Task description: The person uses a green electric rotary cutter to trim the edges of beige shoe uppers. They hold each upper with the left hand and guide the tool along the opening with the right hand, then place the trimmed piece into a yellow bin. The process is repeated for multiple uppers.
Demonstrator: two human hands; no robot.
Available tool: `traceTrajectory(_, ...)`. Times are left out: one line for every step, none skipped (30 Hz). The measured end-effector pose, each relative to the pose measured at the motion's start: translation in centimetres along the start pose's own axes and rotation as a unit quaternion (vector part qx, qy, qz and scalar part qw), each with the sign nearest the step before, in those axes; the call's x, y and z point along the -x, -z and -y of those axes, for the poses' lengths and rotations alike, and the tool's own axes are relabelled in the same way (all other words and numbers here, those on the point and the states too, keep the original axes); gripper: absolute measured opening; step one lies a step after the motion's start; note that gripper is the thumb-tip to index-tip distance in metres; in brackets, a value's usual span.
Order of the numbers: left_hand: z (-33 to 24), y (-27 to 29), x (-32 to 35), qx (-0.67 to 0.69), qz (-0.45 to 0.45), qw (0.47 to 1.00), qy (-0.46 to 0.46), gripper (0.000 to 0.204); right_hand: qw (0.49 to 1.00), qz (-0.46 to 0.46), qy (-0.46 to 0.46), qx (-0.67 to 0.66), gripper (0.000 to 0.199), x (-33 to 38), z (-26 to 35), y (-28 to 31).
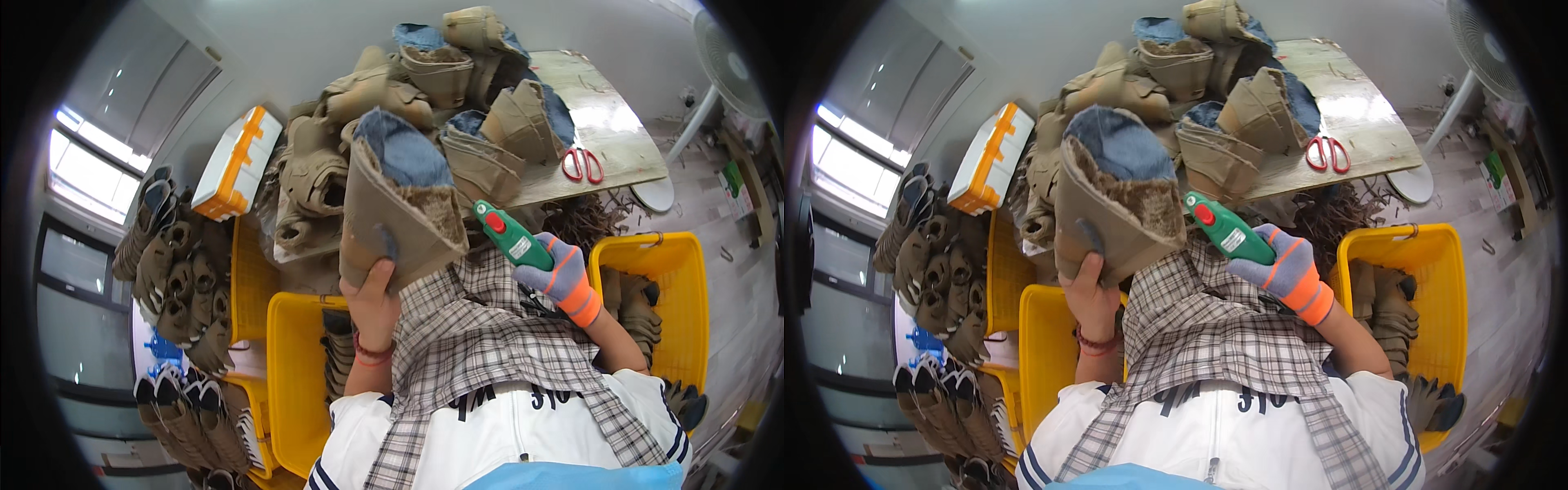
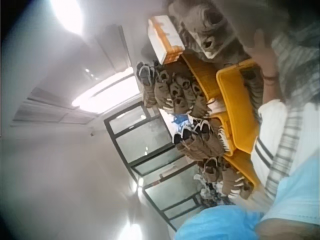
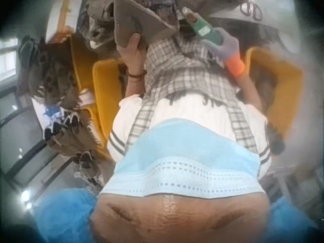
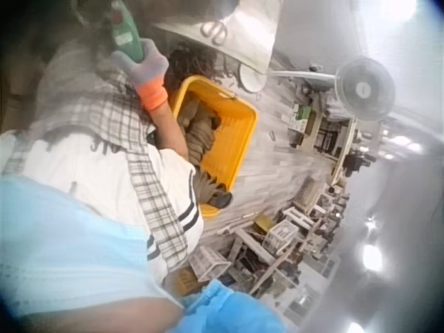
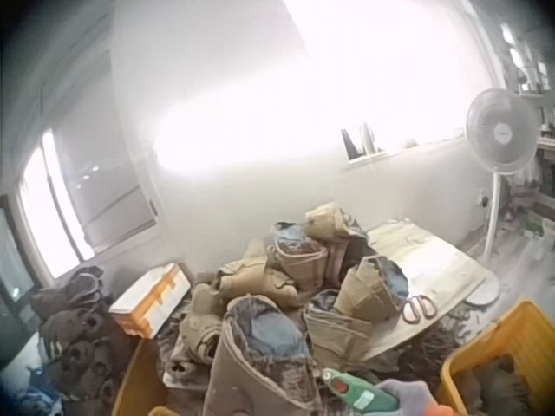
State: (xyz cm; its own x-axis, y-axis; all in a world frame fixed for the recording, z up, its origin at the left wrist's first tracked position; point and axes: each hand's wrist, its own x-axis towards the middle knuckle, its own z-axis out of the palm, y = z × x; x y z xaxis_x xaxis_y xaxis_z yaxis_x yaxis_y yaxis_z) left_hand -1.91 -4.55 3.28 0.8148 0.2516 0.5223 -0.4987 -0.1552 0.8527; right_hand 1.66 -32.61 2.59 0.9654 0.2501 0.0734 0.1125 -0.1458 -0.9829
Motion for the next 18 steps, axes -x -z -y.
traceTrajectory(0.0,0.3,-0.6,-0.100,0.016,0.993,-0.062,0.038,1.000,0.010,0.017,0.015,0.048,0.1,0.9,-0.4)
traceTrajectory(0.0,-0.1,-0.8,0.062,0.001,0.998,0.008,0.038,0.999,0.023,0.029,0.031,0.049,0.1,1.3,-0.7)
traceTrajectory(-0.3,-0.5,-1.0,0.079,-0.025,0.997,0.012,0.031,0.998,0.034,0.040,0.047,0.050,0.2,1.5,-1.0)
traceTrajectory(-0.5,-1.2,-1.3,0.102,-0.045,0.994,0.018,0.025,0.996,0.037,0.048,0.067,0.051,0.2,1.7,-1.0)
traceTrajectory(-0.8,-1.8,-1.6,0.126,-0.063,0.990,0.023,0.020,0.996,0.036,0.049,0.060,0.052,0.1,1.9,-1.1)
traceTrajectory(-0.9,-2.2,-1.8,0.144,-0.073,0.986,0.045,0.025,0.997,0.034,0.049,0.054,0.053,0.1,2.0,-1.3)
traceTrajectory(-0.8,-2.2,-1.8,0.128,-0.064,0.989,0.043,0.026,0.997,0.033,0.050,0.046,0.054,0.1,2.1,-1.4)
traceTrajectory(-0.4,-2.1,-1.8,0.112,-0.055,0.991,0.040,0.027,0.999,0.040,0.028,0.020,0.055,0.1,2.5,-1.4)
traceTrajectory(-0.1,-2.1,-1.8,0.096,-0.046,0.994,0.036,0.027,0.998,0.032,0.042,0.024,0.055,0.0,2.6,-1.4)
traceTrajectory(0.0,-2.4,-1.7,0.079,-0.048,0.995,0.028,0.027,0.998,0.024,0.056,0.028,0.055,-0.2,2.5,-1.4)
traceTrajectory(0.1,-2.9,-1.6,0.063,-0.051,0.997,0.020,0.027,0.997,0.016,0.069,0.033,0.055,-0.3,2.4,-1.4)
traceTrajectory(0.2,-3.3,-1.6,0.046,-0.054,0.997,0.012,0.027,0.996,0.008,0.079,0.028,0.054,-0.4,2.4,-1.3)
traceTrajectory(0.2,-3.5,-1.6,0.044,-0.044,0.998,0.004,0.026,0.998,0.007,0.068,0.014,0.053,-0.5,2.5,-1.3)
traceTrajectory(0.2,-3.6,-1.7,0.042,-0.035,0.998,-0.004,0.026,0.998,0.007,0.057,-0.001,0.052,-0.6,2.8,-1.3)
traceTrajectory(0.2,-3.8,-1.7,0.041,-0.026,0.999,-0.012,0.025,0.999,0.007,0.046,-0.015,0.052,-0.7,2.9,-1.3)
traceTrajectory(0.3,-3.9,-1.7,0.017,-0.018,0.999,-0.029,0.024,0.999,0.004,0.051,-0.012,0.051,-0.8,3.0,-1.4)
traceTrajectory(0.3,-4.0,-1.8,-0.006,-0.010,0.999,-0.046,0.023,0.998,0.000,0.055,-0.009,0.051,-1.0,3.1,-1.4)
traceTrajectory(0.5,-4.1,-1.8,-0.029,-0.003,0.998,-0.062,0.022,0.998,-0.004,0.060,-0.006,0.050,-1.1,3.2,-1.4)
